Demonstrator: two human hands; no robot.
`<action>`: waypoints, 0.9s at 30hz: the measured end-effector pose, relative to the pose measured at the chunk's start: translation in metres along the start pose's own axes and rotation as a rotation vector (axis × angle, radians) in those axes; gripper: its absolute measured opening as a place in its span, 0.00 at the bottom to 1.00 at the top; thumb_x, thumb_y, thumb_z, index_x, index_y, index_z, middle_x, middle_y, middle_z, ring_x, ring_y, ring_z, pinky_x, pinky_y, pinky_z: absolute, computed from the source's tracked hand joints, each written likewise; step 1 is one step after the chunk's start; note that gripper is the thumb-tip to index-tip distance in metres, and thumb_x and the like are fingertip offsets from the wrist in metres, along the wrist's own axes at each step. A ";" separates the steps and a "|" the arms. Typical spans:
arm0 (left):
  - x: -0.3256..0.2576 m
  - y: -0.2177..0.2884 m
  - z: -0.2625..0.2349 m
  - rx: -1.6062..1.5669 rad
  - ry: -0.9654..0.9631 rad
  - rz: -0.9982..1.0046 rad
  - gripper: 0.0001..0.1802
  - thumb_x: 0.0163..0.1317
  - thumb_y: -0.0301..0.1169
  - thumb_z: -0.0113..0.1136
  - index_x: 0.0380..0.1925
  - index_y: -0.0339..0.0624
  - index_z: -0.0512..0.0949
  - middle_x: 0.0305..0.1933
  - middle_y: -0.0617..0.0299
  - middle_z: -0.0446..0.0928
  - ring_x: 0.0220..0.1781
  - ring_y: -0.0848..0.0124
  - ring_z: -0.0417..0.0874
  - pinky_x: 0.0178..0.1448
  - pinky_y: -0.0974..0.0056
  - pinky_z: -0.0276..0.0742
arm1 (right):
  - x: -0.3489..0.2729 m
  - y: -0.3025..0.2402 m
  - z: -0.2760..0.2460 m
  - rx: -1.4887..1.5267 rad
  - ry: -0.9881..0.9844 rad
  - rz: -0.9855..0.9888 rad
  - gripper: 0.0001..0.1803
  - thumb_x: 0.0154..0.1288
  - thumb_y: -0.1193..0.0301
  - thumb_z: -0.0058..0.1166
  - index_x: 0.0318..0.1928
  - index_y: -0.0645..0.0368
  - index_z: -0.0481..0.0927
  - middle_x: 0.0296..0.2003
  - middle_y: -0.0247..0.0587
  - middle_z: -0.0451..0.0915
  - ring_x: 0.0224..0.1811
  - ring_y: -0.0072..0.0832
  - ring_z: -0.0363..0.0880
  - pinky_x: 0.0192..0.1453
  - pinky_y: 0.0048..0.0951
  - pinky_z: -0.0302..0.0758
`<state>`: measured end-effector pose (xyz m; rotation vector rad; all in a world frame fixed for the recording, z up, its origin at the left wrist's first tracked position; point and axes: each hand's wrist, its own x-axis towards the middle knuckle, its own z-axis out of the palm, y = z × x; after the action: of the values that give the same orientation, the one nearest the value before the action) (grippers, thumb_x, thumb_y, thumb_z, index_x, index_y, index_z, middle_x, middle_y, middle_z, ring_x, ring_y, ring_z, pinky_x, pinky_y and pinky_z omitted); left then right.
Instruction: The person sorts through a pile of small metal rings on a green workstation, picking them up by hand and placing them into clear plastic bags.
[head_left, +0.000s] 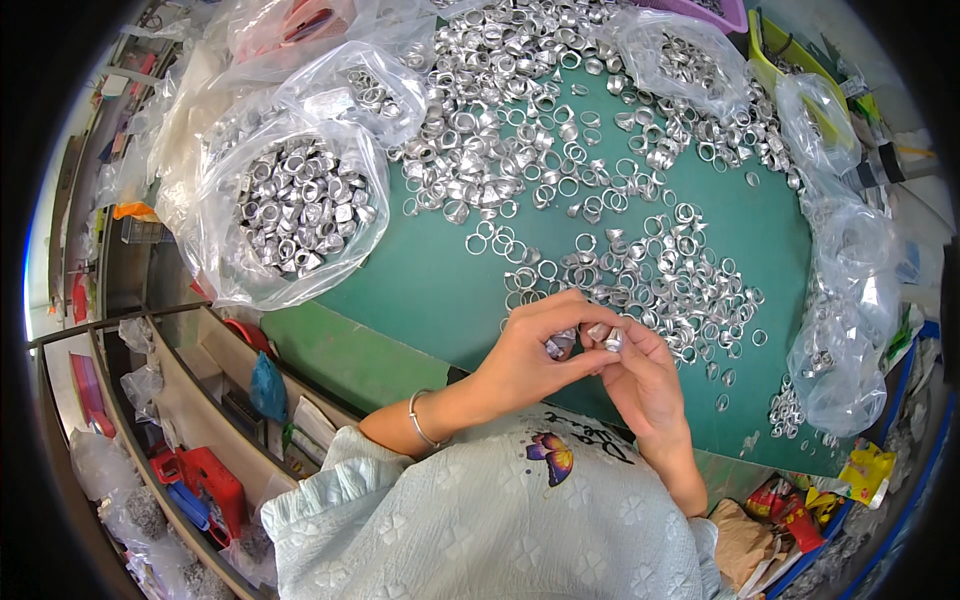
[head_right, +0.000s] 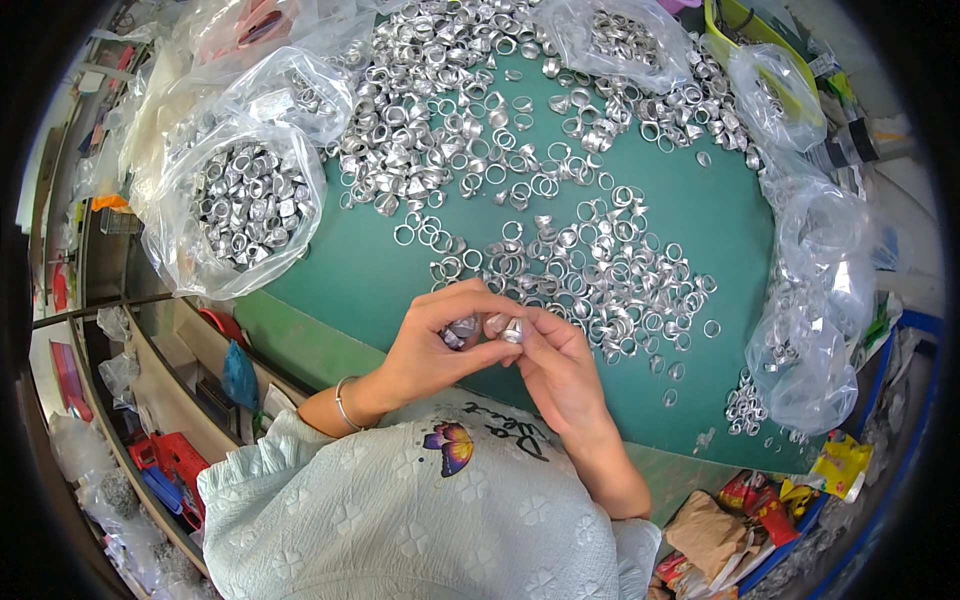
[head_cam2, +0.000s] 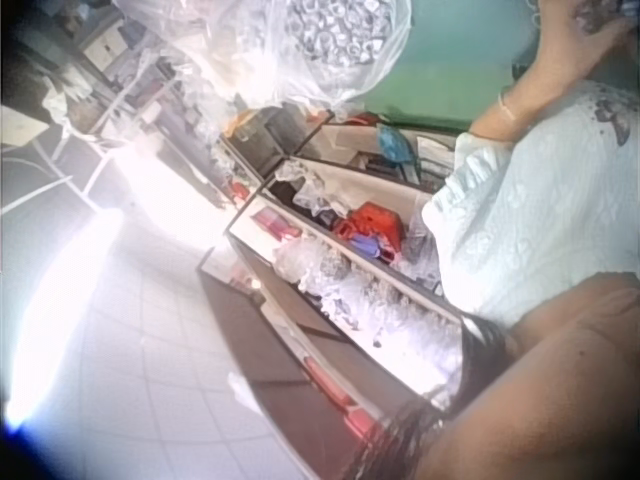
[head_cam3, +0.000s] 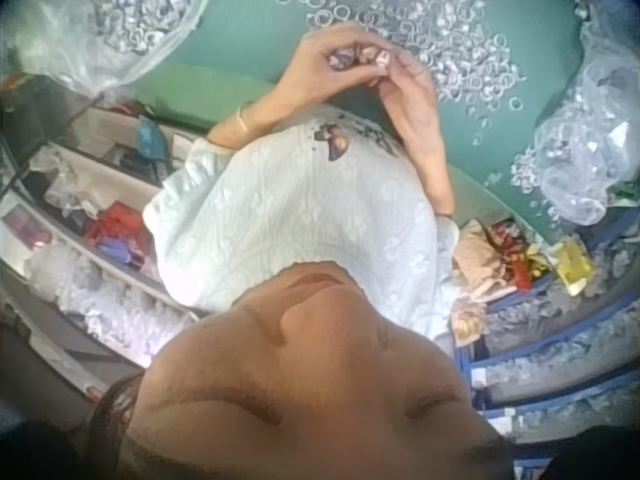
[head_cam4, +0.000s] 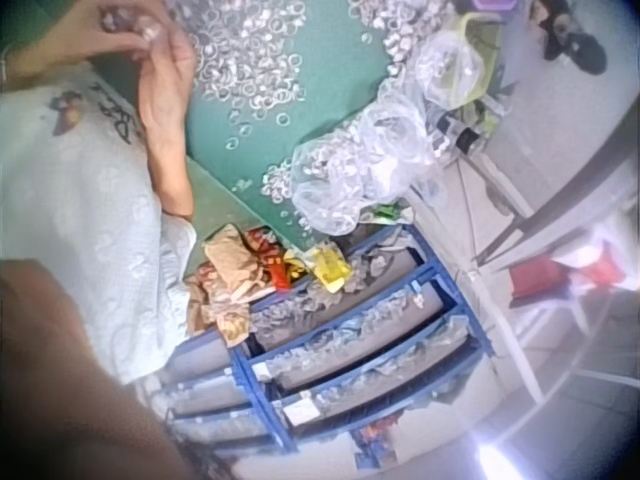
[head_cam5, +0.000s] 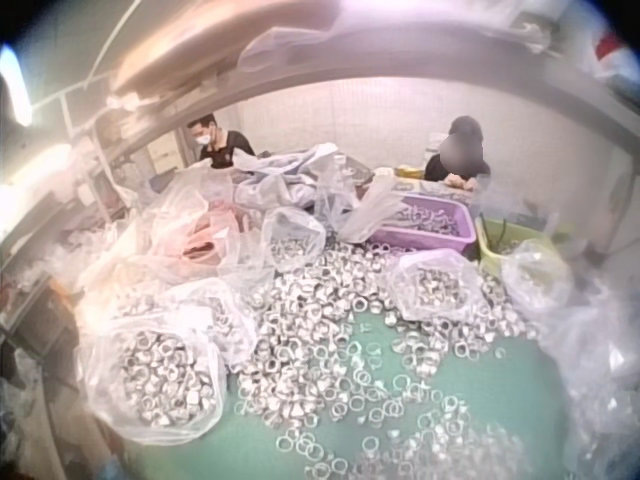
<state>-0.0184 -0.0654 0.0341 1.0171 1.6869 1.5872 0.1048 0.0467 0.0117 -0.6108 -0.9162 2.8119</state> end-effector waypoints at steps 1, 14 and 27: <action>0.000 0.001 0.000 0.003 -0.013 -0.012 0.19 0.47 0.22 0.69 0.42 0.39 0.80 0.30 0.65 0.74 0.32 0.76 0.72 0.36 0.72 0.68 | 0.000 -0.001 0.000 -0.007 -0.001 -0.010 0.12 0.71 0.70 0.43 0.45 0.64 0.77 0.41 0.37 0.78 0.42 0.21 0.74 0.45 0.23 0.68; 0.002 -0.042 -0.009 -1.484 -0.071 -0.675 0.17 0.68 0.35 0.46 0.50 0.33 0.71 0.39 0.61 0.72 0.30 0.75 0.72 0.30 0.77 0.71 | -0.005 0.003 -0.010 0.260 0.044 -0.134 0.11 0.68 0.70 0.48 0.45 0.64 0.74 0.31 0.35 0.73 0.33 0.25 0.68 0.41 0.28 0.66; 0.066 0.028 0.131 -1.067 -0.350 -1.011 0.20 0.63 0.30 0.50 0.52 0.28 0.69 0.49 0.46 0.72 0.50 0.57 0.76 0.59 0.57 0.75 | -0.105 0.000 -0.091 0.099 0.710 -0.691 0.10 0.70 0.70 0.44 0.43 0.64 0.74 0.29 0.35 0.74 0.29 0.22 0.70 0.36 0.24 0.68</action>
<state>0.0610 0.0593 0.0533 -0.1374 0.6512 1.1759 0.2377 0.0710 -0.0200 -0.9549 -0.6554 1.8150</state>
